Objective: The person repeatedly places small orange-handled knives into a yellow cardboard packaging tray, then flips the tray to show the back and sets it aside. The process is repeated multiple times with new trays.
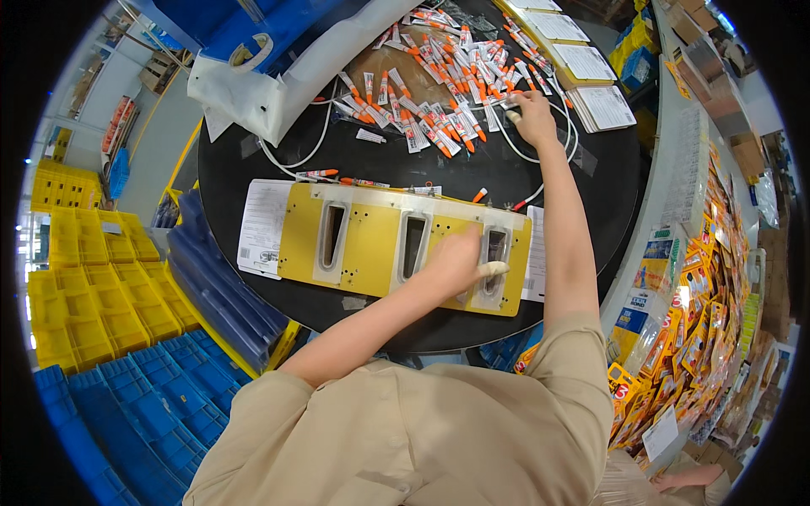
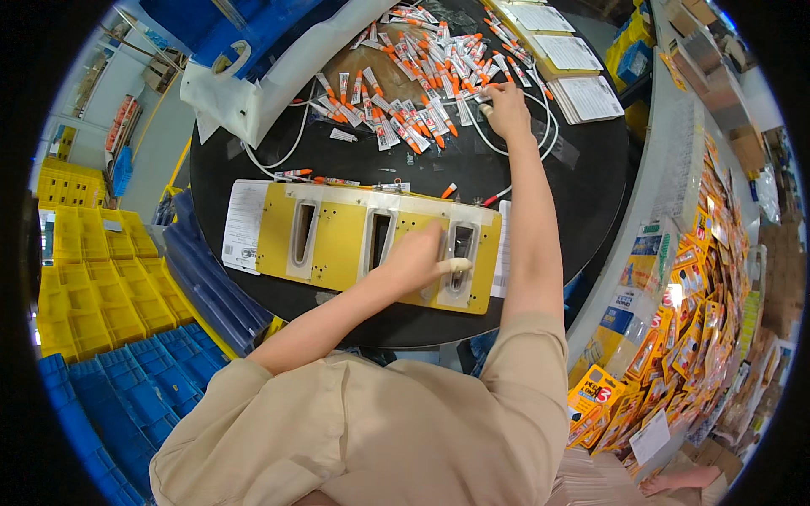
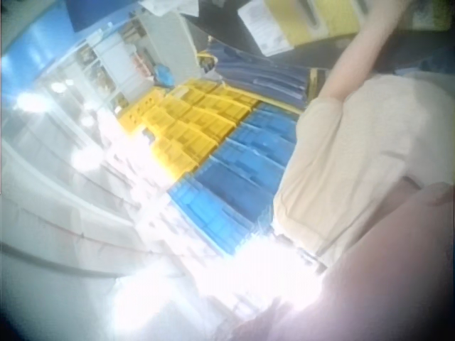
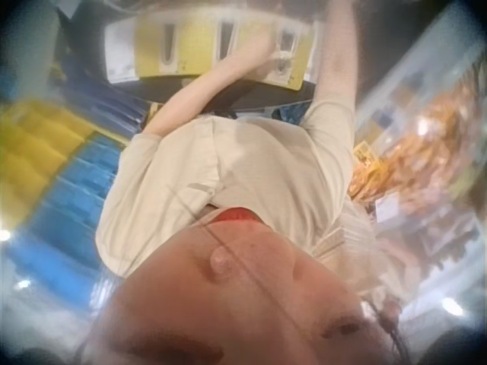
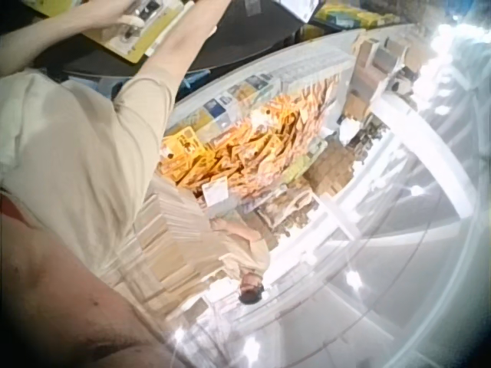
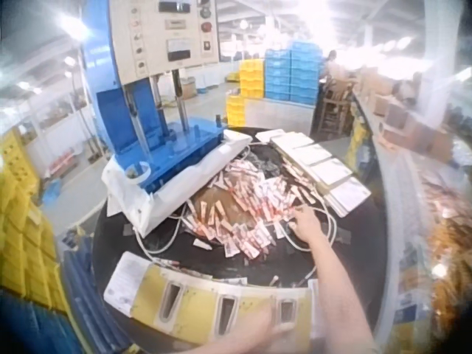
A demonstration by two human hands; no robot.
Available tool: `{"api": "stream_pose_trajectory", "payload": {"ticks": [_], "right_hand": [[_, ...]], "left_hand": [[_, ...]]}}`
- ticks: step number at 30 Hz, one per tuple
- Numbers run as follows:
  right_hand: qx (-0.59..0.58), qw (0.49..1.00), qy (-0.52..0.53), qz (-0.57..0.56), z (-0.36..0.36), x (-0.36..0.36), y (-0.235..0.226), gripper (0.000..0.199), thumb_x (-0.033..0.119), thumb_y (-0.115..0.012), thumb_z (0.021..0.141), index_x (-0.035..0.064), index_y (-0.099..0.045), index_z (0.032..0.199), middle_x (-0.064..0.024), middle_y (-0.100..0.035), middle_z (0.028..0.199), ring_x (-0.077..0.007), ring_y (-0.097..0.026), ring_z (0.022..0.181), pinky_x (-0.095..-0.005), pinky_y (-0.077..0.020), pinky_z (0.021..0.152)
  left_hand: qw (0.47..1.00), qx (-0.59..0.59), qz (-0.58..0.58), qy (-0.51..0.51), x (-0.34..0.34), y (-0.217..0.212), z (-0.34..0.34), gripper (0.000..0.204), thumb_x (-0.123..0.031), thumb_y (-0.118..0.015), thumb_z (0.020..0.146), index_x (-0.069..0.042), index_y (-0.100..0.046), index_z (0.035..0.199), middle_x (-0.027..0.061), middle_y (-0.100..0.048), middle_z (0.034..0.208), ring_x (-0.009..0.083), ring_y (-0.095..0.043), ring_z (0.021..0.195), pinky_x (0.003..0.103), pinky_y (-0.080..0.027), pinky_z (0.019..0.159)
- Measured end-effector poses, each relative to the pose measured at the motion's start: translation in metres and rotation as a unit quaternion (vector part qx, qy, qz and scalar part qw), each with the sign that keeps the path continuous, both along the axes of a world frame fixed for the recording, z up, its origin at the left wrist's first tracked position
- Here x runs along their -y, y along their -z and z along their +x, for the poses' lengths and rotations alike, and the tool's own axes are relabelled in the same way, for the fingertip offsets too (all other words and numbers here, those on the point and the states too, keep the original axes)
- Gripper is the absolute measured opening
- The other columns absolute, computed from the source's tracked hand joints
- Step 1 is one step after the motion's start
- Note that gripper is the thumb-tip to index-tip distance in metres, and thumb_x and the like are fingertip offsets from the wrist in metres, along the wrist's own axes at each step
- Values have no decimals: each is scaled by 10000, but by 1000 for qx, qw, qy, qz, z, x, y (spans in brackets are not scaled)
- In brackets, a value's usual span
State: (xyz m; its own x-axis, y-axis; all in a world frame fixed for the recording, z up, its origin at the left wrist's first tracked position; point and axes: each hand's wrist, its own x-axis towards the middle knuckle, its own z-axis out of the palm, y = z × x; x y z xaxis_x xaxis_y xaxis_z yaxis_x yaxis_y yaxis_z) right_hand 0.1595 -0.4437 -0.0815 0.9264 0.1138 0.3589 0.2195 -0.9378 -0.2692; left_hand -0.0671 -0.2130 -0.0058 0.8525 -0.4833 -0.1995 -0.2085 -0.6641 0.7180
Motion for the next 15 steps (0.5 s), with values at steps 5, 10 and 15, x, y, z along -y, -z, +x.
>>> {"api": "stream_pose_trajectory", "payload": {"ticks": [5,10,15], "right_hand": [[-3,1000,13,26,-3,-9,-22,198,237,-583,909,89,-609,1039,-122,-622,970,-311,-595,921,-418,-487,793],[-101,897,-4,430,-142,-32,-67,225,148,-560,944,65,-621,1145,3,-607,763,-36,-485,563,-203,-385,491],[-132,942,57,304,-270,-78,-68,199,125,-562,922,35,-652,1075,-104,-621,1041,-187,-576,820,-304,-457,730]], "left_hand": [[988,-92,-120,-27,-56,-9,4,291,-164,-660,818,-29,-542,1047,164,-632,867,321,-644,810,387,-498,715],[999,3,-18,-48,-81,-3,20,282,-178,-735,773,-19,-543,905,163,-614,733,363,-616,705,407,-476,639],[990,62,117,-42,-90,-6,27,446,-356,-785,728,-11,-526,840,171,-619,687,386,-622,706,455,-474,623]]}}
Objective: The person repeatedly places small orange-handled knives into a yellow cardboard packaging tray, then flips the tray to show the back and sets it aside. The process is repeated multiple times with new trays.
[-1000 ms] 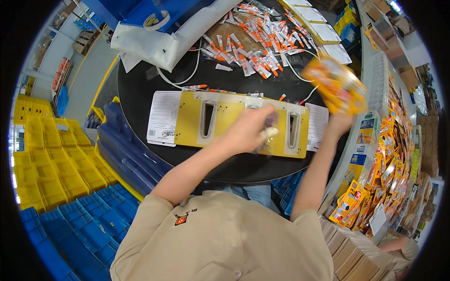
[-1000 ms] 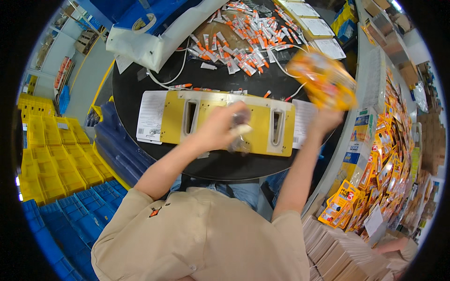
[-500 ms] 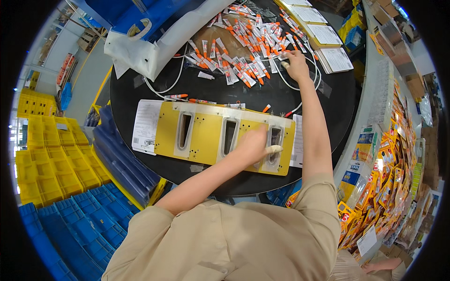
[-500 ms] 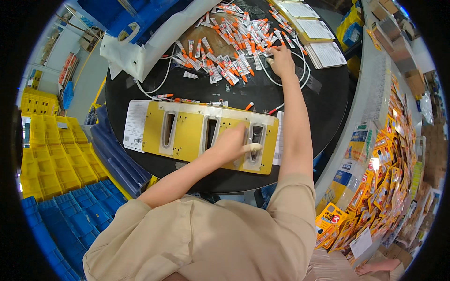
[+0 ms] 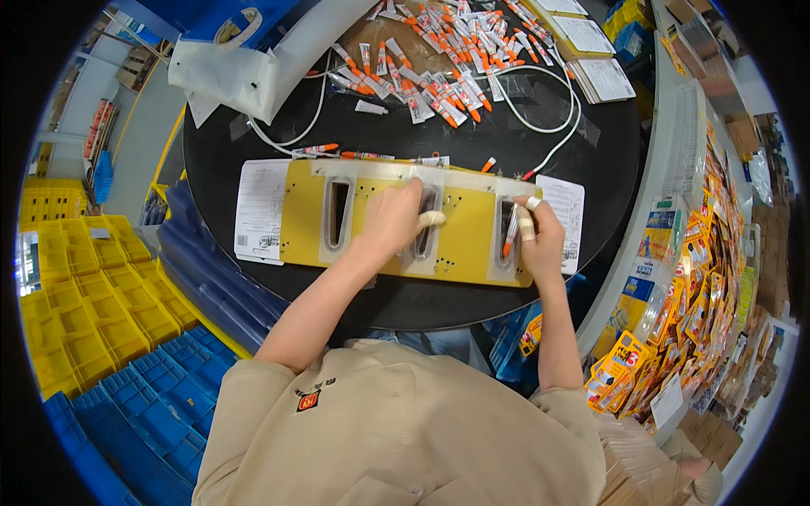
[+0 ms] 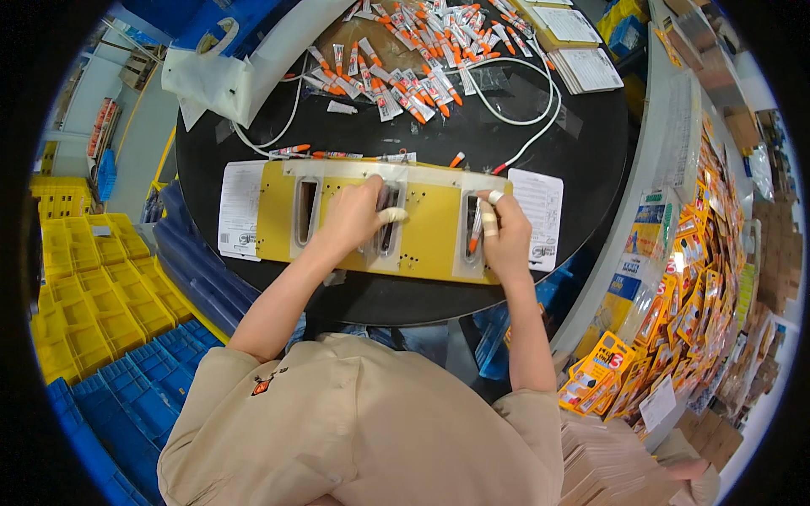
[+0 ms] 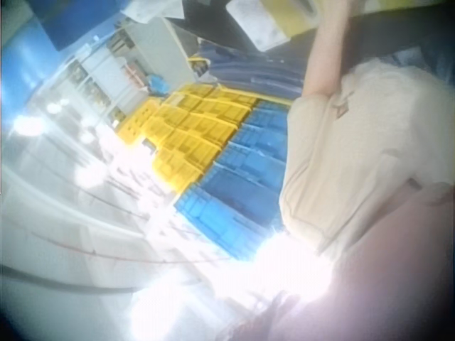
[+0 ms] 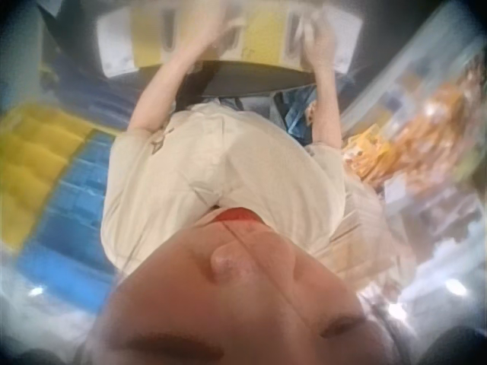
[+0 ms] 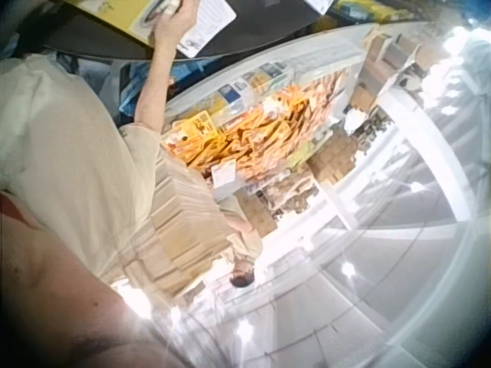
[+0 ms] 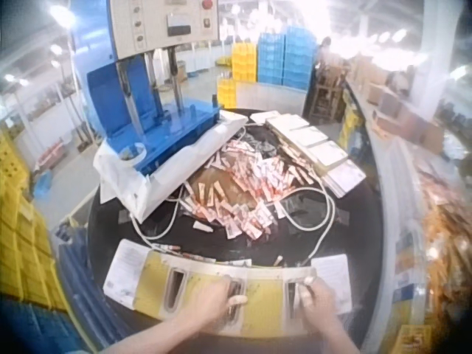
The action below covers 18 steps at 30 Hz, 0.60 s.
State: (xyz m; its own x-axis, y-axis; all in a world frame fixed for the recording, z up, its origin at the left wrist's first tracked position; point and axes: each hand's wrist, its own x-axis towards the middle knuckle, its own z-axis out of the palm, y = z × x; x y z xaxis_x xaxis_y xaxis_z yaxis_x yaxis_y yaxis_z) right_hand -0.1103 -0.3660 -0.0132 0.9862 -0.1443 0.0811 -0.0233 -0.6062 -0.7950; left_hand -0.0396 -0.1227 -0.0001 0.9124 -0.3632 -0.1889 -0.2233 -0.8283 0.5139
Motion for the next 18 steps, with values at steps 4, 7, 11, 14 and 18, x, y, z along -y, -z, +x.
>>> {"api": "stream_pose_trajectory", "payload": {"ticks": [4,7,11,14,18], "right_hand": [[-75,932,-45,-351,-20,-30,13,529,336,-518,924,66,-456,1375,-141,-339,1477,-333,-237,1384,-587,-122,1110],[-25,900,0,-436,-16,-39,15,581,372,-492,932,79,-389,1423,-140,-293,1507,-341,-187,1415,-624,-61,1112],[-23,917,3,-398,15,-46,10,462,308,-515,922,114,-509,1341,-123,-318,1502,-344,-212,1403,-663,-81,1081],[132,975,-17,-177,83,-55,13,256,188,-571,899,62,-630,1114,-124,-608,1183,-320,-542,1085,-448,-420,940],[106,945,34,-308,174,-72,43,192,235,-660,834,81,-640,947,-130,-648,982,-333,-583,918,-456,-457,787]], "left_hand": [[998,-27,46,-19,-18,-4,-2,514,-420,-773,727,17,-543,866,175,-637,716,366,-643,747,453,-496,672],[996,-51,-69,-28,-45,-7,-9,417,-337,-738,775,11,-549,905,159,-629,709,326,-649,735,417,-500,678],[951,-112,-278,-74,-90,-10,-15,218,-169,-653,823,-13,-549,935,164,-644,734,345,-655,758,391,-503,677],[973,-68,-199,-93,-111,-8,-7,200,-194,-662,827,-28,-563,876,142,-648,742,336,-647,761,395,-497,677],[998,-7,-37,-48,-118,-5,12,367,-339,-717,803,-17,-551,859,117,-622,706,309,-633,701,386,-476,636]]}}
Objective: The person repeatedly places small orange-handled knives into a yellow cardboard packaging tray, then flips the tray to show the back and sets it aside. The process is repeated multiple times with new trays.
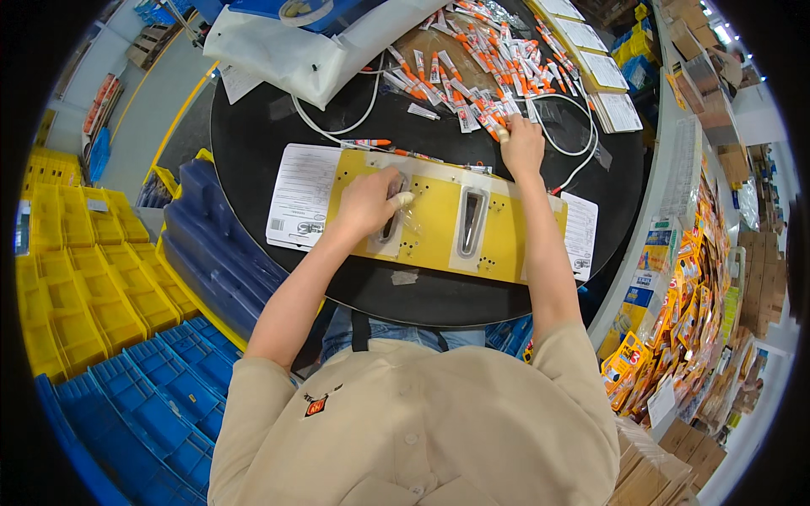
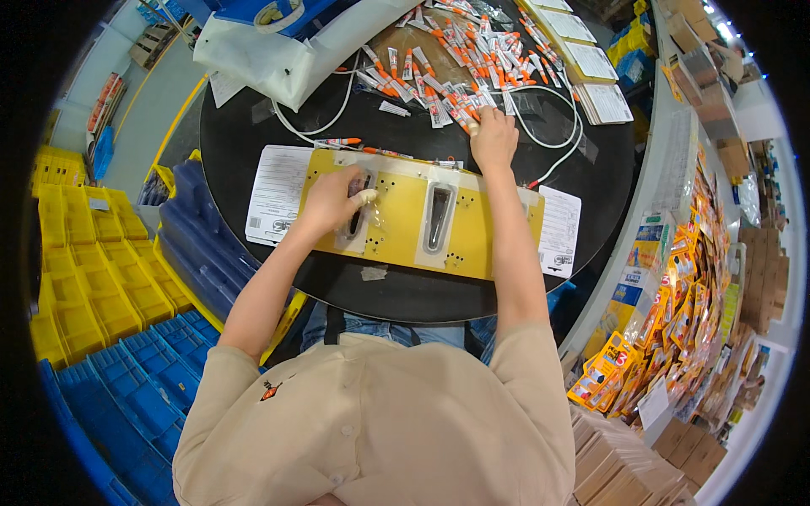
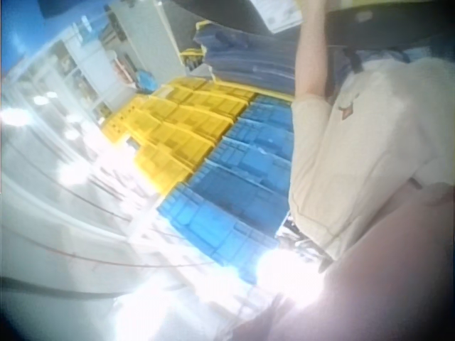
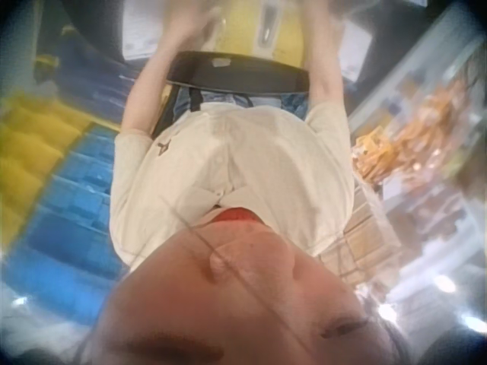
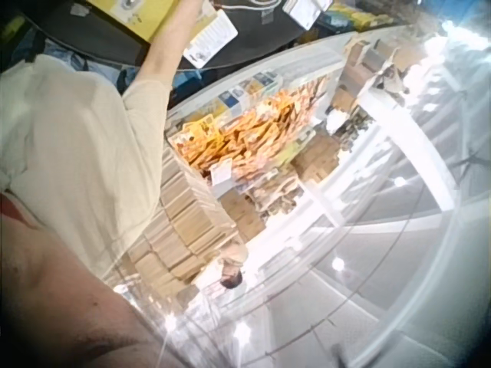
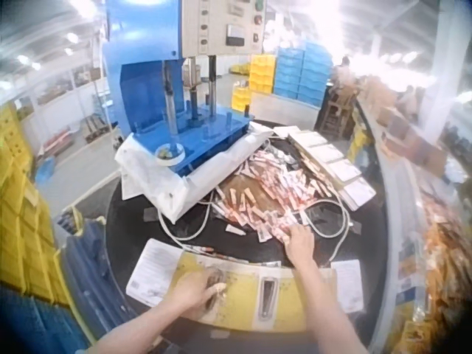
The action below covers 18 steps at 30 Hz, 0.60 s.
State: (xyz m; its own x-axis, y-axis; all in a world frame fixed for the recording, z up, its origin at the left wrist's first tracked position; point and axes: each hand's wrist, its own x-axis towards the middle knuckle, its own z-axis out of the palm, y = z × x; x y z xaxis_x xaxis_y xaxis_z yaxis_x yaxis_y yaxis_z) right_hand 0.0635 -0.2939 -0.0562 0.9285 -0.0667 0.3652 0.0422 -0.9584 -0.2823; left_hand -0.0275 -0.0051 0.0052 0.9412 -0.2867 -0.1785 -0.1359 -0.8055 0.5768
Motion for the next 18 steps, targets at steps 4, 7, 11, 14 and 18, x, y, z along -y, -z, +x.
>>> {"api": "stream_pose_trajectory", "payload": {"ticks": [4,7,11,14,18], "right_hand": [[-159,987,33,1,27,7,9,210,256,-668,821,84,-647,942,-147,-671,934,-349,-611,950,-460,-473,806],[-108,987,9,116,3,23,-30,199,258,-614,876,71,-660,926,-152,-667,884,-352,-616,874,-437,-474,775],[-99,963,-189,167,-46,34,-98,129,153,-595,862,67,-686,896,-119,-637,819,-313,-568,810,-405,-459,752],[-166,940,-287,81,-77,18,-105,101,121,-622,822,69,-690,877,-91,-595,800,-285,-547,852,-373,-461,773],[-181,927,-324,58,-104,-15,-74,216,183,-696,795,48,-668,961,-104,-569,839,-288,-537,862,-388,-460,784]], "left_hand": [[994,12,111,10,-10,-4,12,544,-518,-733,720,-36,-546,888,113,-639,743,342,-628,713,422,-482,647],[988,32,148,24,-17,-5,12,623,-595,-715,693,-46,-542,932,110,-648,761,342,-638,737,429,-488,655],[983,43,171,40,-19,-4,12,694,-663,-683,666,-46,-537,947,110,-657,778,339,-650,762,437,-489,654],[984,54,162,55,-15,-6,23,580,-554,-702,736,-50,-533,968,112,-656,770,329,-653,772,430,-492,647],[979,178,73,72,4,-8,57,167,-173,-630,836,-78,-582,964,118,-656,893,311,-643,827,406,-501,672]]}}
